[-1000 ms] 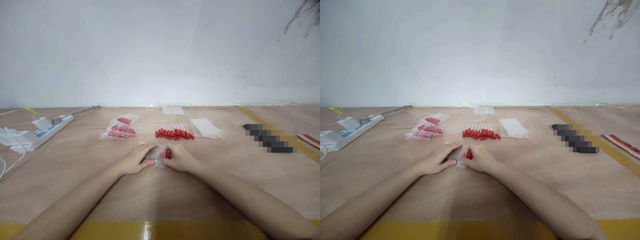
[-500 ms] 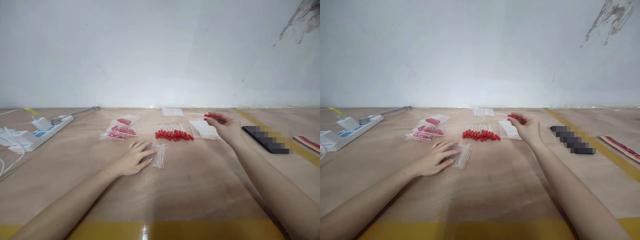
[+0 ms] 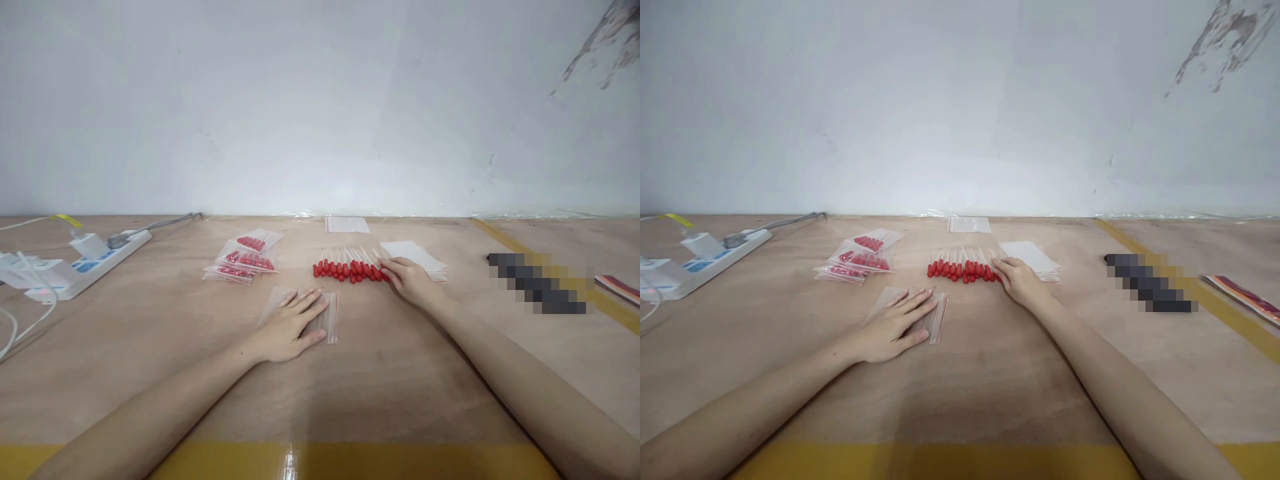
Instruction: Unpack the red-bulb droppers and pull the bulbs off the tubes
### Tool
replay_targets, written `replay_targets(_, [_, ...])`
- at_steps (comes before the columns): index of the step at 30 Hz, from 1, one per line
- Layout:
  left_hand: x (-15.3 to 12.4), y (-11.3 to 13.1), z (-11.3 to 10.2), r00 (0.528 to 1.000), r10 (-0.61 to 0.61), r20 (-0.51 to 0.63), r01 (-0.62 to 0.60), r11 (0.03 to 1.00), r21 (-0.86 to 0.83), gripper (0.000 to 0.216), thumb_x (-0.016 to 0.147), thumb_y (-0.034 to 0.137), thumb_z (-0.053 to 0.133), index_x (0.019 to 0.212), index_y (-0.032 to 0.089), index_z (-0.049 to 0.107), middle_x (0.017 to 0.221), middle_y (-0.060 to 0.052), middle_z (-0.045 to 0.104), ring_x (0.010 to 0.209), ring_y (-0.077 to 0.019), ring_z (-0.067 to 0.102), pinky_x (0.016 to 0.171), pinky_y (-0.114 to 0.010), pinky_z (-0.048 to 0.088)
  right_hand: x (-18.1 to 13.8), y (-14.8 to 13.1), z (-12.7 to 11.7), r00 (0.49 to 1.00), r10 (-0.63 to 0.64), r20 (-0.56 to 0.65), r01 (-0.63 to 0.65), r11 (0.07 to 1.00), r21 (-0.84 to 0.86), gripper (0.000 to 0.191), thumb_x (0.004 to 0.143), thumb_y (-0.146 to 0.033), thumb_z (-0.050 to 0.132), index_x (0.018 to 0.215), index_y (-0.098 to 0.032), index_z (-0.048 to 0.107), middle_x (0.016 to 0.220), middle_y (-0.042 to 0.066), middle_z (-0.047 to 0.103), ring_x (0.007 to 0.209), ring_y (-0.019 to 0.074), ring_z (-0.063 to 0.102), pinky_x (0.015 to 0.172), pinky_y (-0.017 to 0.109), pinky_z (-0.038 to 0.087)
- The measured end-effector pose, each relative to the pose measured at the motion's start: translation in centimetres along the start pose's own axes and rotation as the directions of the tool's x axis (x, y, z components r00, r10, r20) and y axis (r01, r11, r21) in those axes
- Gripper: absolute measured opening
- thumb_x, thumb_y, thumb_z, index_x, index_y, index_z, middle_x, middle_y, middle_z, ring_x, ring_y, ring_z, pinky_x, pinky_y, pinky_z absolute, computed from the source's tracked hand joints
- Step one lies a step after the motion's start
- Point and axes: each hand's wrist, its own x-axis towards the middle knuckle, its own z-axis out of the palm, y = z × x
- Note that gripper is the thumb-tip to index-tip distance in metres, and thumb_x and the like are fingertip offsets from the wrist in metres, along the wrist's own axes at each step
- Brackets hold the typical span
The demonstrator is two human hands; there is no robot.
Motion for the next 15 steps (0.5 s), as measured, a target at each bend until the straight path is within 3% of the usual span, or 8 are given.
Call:
replay_targets(4, [-0.1, 0.0, -0.1, 1.0, 0.009, 0.023, -0.01, 0.999, 0.035, 0.064, 0.086, 0.057, 0.028, 0.14, 0.027, 0.014, 0.147, -0.005, 0.01, 0.135, -0.0225, 0.011, 0.11, -0.045, 0.01, 0.2, -0.7, -0.8, 0.995, 0.035, -0.091, -0.036, 0.999, -0.009, 0.035, 0.086, -0.035, 0.041, 0.106, -0.014, 0.06, 0.099, 0.012, 0.063, 0.092, 0.0236, 0.057, 0.081, 0.037, 0.044])
replay_targets(7, [-0.1, 0.1, -0.1, 1.0, -0.001, 0.025, 0.0, 0.999, 0.032, 0.066, 0.085, 0.058, 0.028, 0.141, 0.025, 0.012, 0.147, -0.006, 0.011, 0.135, -0.0226, 0.011, 0.11, -0.044, 0.01, 0.3, -3.0, -1.2, 0.979, 0.144, -0.144, -0.136, 0.988, 0.067, 0.032, 0.084, -0.04, 0.043, 0.084, -0.015, 0.065, 0.081, 0.009, 0.064, 0.077, 0.0204, 0.057, 0.072, 0.033, 0.044])
replay_targets(8, [-0.1, 0.1, -0.1, 1.0, -0.003, 0.02, 0.002, 1.0, 0.024, 0.068, 0.085, 0.058, 0.028, 0.141, 0.023, 0.011, 0.147, -0.006, 0.012, 0.135, -0.0224, 0.012, 0.11, -0.043, 0.01, 0.3, -4.1, -1.2, 0.973, 0.209, -0.098, -0.196, 0.972, 0.127, 0.034, 0.084, -0.042, 0.043, 0.076, -0.016, 0.064, 0.073, 0.007, 0.063, 0.068, 0.0177, 0.056, 0.065, 0.03, 0.044])
replay_targets(10, [-0.1, 0.1, 0.0, 1.0, 0.001, 0.002, -0.001, 1.0, 0.001, 0.072, 0.085, 0.058, 0.03, 0.141, 0.019, 0.007, 0.147, -0.008, 0.014, 0.135, -0.0221, 0.014, 0.11, -0.042, 0.011, 0.2, -6.5, -0.9, 0.945, 0.308, 0.114, -0.327, 0.914, 0.239, 0.039, 0.082, -0.049, 0.044, 0.067, -0.017, 0.062, 0.061, 0.004, 0.06, 0.056, 0.0146, 0.053, 0.054, 0.027, 0.041])
replay_targets(12, [-0.1, 0.0, 0.0, 1.0, 0.019, -0.023, -0.019, 1.0, -0.024, 0.076, 0.085, 0.057, 0.032, 0.141, 0.016, 0.002, 0.147, -0.01, 0.014, 0.134, -0.0223, 0.016, 0.11, -0.042, 0.013, 0.2, -8.9, -0.3, 0.91, 0.295, 0.291, -0.385, 0.862, 0.329, 0.039, 0.076, -0.054, 0.05, 0.072, -0.017, 0.063, 0.065, 0.004, 0.062, 0.058, 0.0142, 0.055, 0.053, 0.025, 0.04])
replay_targets(15, [-0.2, 0.0, 0.1, 0.998, 0.048, -0.046, -0.05, 0.998, -0.043, 0.076, 0.085, 0.055, 0.033, 0.141, 0.016, -0.002, 0.147, -0.011, 0.013, 0.134, -0.0229, 0.017, 0.11, -0.043, 0.014, 0.6, -11.5, 0.8, 0.889, 0.323, 0.325, -0.426, 0.844, 0.326, 0.043, 0.068, -0.056, 0.059, 0.084, -0.017, 0.062, 0.074, 0.005, 0.064, 0.066, 0.0163, 0.057, 0.056, 0.026, 0.039])
